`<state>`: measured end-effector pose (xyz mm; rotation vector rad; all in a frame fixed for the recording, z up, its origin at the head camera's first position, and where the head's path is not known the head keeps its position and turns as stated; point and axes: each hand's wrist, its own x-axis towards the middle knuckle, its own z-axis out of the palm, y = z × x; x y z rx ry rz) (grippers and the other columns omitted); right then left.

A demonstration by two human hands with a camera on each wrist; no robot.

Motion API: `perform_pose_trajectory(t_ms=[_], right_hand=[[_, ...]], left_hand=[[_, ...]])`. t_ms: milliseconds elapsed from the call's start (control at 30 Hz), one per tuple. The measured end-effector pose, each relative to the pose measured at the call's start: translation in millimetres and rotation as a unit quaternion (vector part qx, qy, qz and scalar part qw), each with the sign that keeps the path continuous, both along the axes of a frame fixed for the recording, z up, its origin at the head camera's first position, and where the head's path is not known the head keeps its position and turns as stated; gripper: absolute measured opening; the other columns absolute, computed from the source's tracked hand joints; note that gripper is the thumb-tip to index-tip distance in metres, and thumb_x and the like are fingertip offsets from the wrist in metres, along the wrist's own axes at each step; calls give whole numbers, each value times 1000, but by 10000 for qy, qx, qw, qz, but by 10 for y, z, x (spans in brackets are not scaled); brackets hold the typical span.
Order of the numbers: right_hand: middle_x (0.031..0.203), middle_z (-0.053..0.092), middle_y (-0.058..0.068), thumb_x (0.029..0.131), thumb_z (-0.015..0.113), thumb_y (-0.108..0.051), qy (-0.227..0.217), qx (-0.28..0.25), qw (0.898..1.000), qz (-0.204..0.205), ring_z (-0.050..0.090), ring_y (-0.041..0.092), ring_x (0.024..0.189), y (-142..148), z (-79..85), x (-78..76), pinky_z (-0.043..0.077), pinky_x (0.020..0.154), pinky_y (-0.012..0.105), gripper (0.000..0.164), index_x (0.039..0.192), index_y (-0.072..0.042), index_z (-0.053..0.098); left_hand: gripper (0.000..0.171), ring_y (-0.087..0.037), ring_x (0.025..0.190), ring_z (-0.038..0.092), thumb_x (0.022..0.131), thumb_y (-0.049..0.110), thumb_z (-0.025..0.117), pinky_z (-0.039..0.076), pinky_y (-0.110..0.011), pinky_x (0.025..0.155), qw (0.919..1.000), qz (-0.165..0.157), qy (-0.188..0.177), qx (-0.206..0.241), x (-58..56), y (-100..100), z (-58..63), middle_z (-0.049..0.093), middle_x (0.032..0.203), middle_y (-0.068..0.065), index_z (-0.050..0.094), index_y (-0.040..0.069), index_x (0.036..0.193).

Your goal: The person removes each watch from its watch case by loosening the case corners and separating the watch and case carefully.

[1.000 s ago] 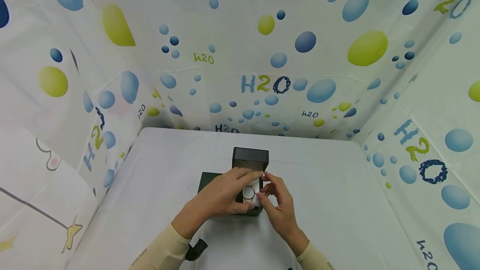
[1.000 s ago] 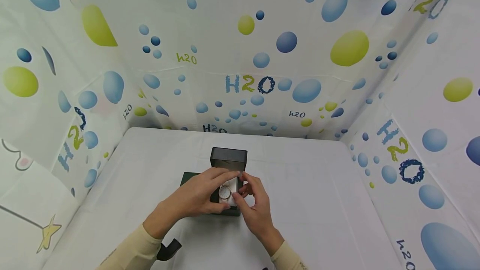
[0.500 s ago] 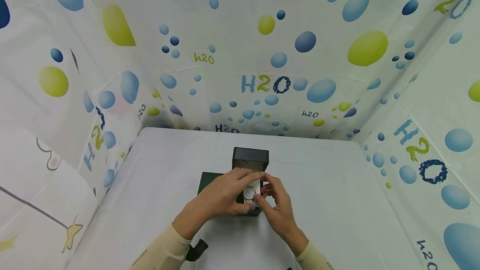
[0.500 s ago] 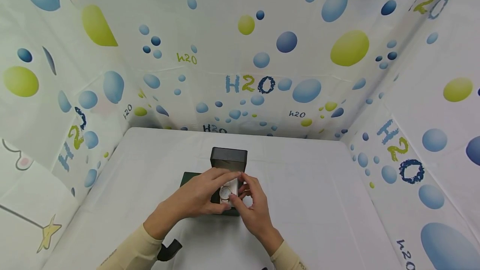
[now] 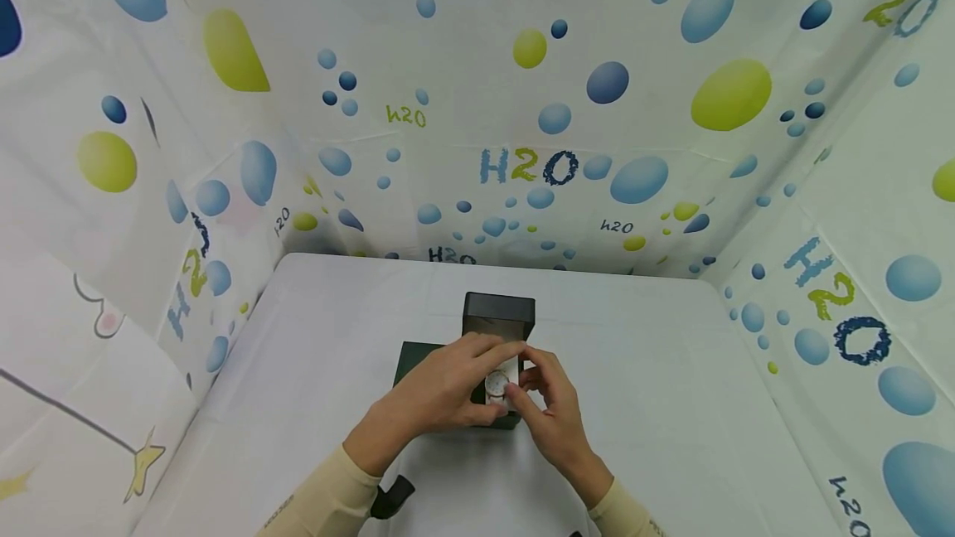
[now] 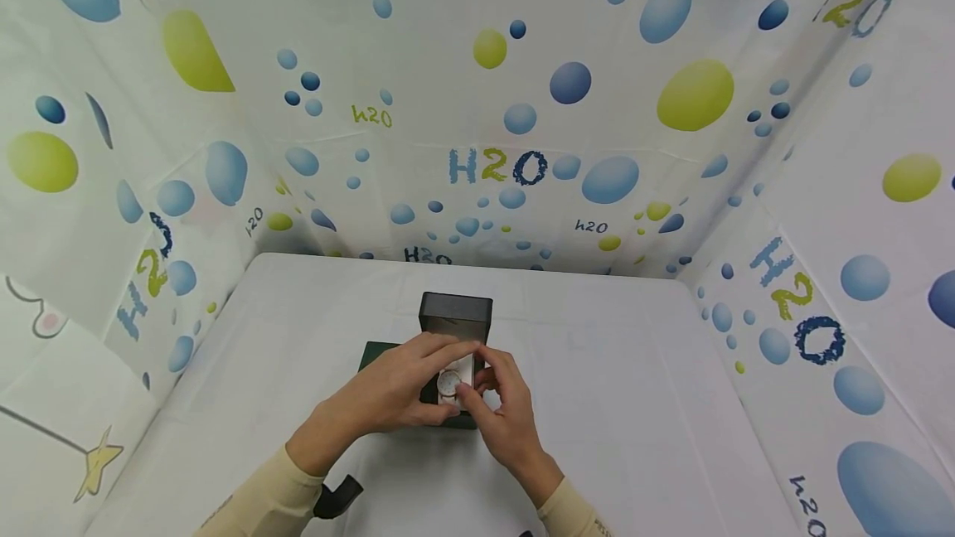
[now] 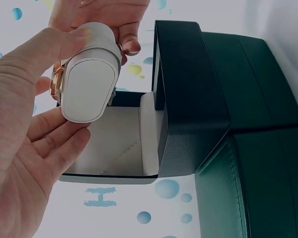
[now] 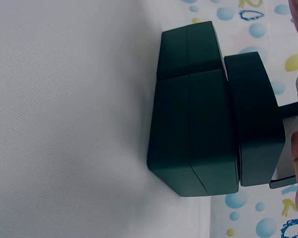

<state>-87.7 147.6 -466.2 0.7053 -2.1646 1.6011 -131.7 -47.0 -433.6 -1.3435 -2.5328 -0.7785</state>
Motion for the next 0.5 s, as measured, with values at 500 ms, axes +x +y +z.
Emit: perform_pose_trajectory(t_ms=[500], right_hand=[[114, 55, 17, 87, 61, 10, -78, -48, 9999, 59, 55, 20, 83, -17, 4, 4, 52, 67, 28, 48, 133, -1, 50]], left_hand=[[74, -5, 111, 52, 83, 39, 72, 51, -28, 86, 10000, 72, -34, -17, 6, -5, 7, 51, 129, 10, 36, 29, 147]])
